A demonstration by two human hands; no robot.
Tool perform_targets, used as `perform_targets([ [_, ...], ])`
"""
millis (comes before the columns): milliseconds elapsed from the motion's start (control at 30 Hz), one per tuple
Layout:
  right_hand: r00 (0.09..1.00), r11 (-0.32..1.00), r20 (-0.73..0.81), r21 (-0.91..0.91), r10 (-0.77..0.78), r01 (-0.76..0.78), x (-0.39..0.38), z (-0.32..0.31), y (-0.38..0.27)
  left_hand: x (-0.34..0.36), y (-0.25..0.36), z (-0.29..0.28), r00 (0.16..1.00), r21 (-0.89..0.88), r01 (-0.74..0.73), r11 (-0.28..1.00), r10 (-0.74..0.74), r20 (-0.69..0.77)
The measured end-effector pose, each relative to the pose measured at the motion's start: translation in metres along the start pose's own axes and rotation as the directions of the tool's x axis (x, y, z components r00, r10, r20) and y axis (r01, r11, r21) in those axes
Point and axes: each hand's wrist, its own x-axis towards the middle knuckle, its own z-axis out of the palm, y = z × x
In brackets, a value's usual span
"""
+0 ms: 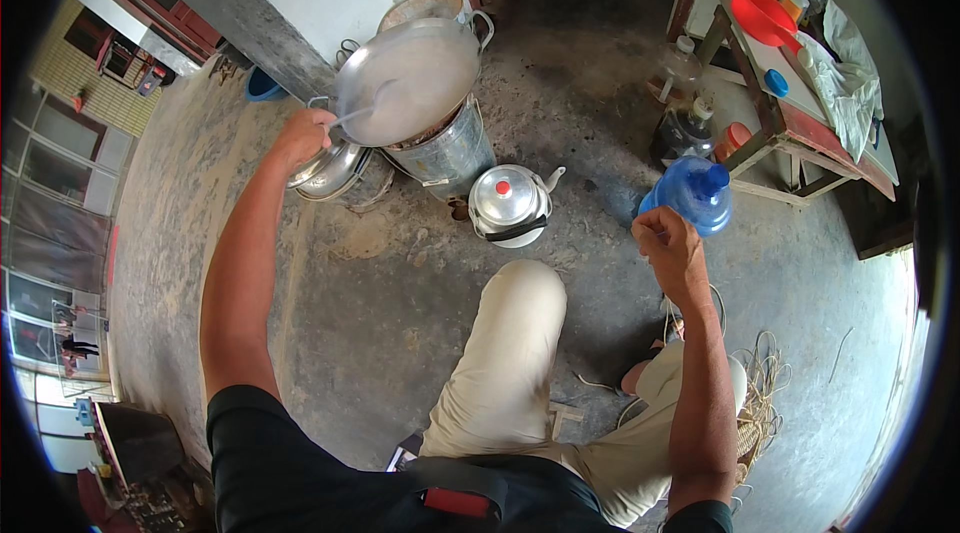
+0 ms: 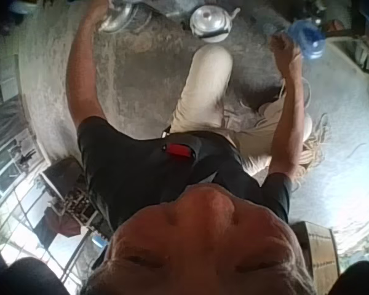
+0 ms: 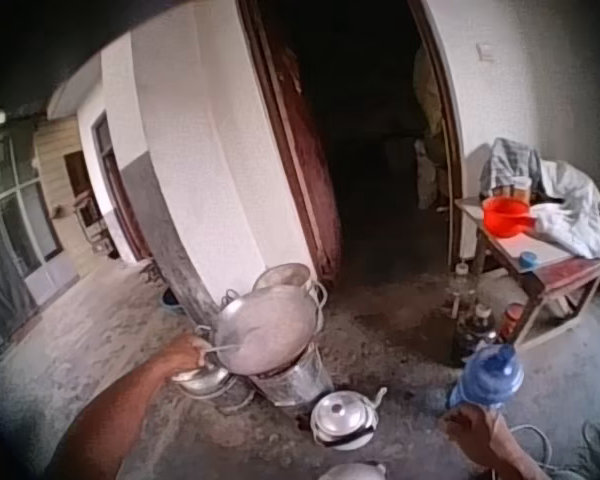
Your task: Weaving a flower-shaped wicker object and stirring a large pot on a stove.
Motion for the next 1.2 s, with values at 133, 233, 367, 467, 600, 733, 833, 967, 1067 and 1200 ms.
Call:
perform_targets([
  [133,1.0,1.0,0.003,0.007,-0.006,0.006,0.0,-0.002,-0.002,-0.022,0.0,0.015,0.973,-0.483,0.214,0.849,-0.14,0.184],
  [233,1.0,1.0,0.017,0.004,-0.004,0.004,0.0,-0.003,0.001,-0.037,0.013,0.041,0.938,-0.754,0.343,0.56,-0.164,0.304],
  [367,1.0,1.0,0.017,0.03,-0.01,0.009,0.0,-0.001,0.0,-0.047,0.014,0.067,0.927,-0.902,0.37,0.223,-0.15,0.343],
  [467,0.999,0.999,-0.002,0.031,-0.038,0.038,-0.001,-0.003,0.002,-0.058,0.019,0.073,0.946,-0.931,0.322,0.175,-0.103,0.307],
  [600,1.0,0.998,-0.005,0.052,-0.029,0.029,-0.003,-0.007,0.0,-0.07,0.024,0.062,0.973,-0.925,0.195,0.327,-0.182,0.141],
  [733,0.998,0.998,-0.022,0.04,-0.051,0.052,-0.006,-0.011,0.003,-0.075,0.036,0.049,0.952,-0.783,0.14,0.606,-0.3,-0.062],
  [833,0.999,0.998,-0.016,0.054,-0.036,0.037,-0.008,-0.013,0.002,-0.067,0.018,0.044,0.953,-0.654,0.022,0.756,-0.213,-0.214],
  [967,0.998,0.997,-0.03,0.054,-0.052,0.053,-0.011,-0.016,0.007,-0.062,0.015,0.048,0.902,-0.405,-0.121,0.906,-0.07,-0.425],
  [1067,0.997,0.997,-0.045,0.046,-0.059,0.061,-0.013,-0.019,0.01,-0.053,0.024,0.057,0.889,-0.267,-0.091,0.959,-0.043,-0.457],
  [1200,0.997,0.994,-0.033,0.077,-0.075,0.077,-0.011,-0.015,0.003,-0.007,-0.02,0.099,0.833,-0.071,-0.062,0.996,0.013,-0.553],
])
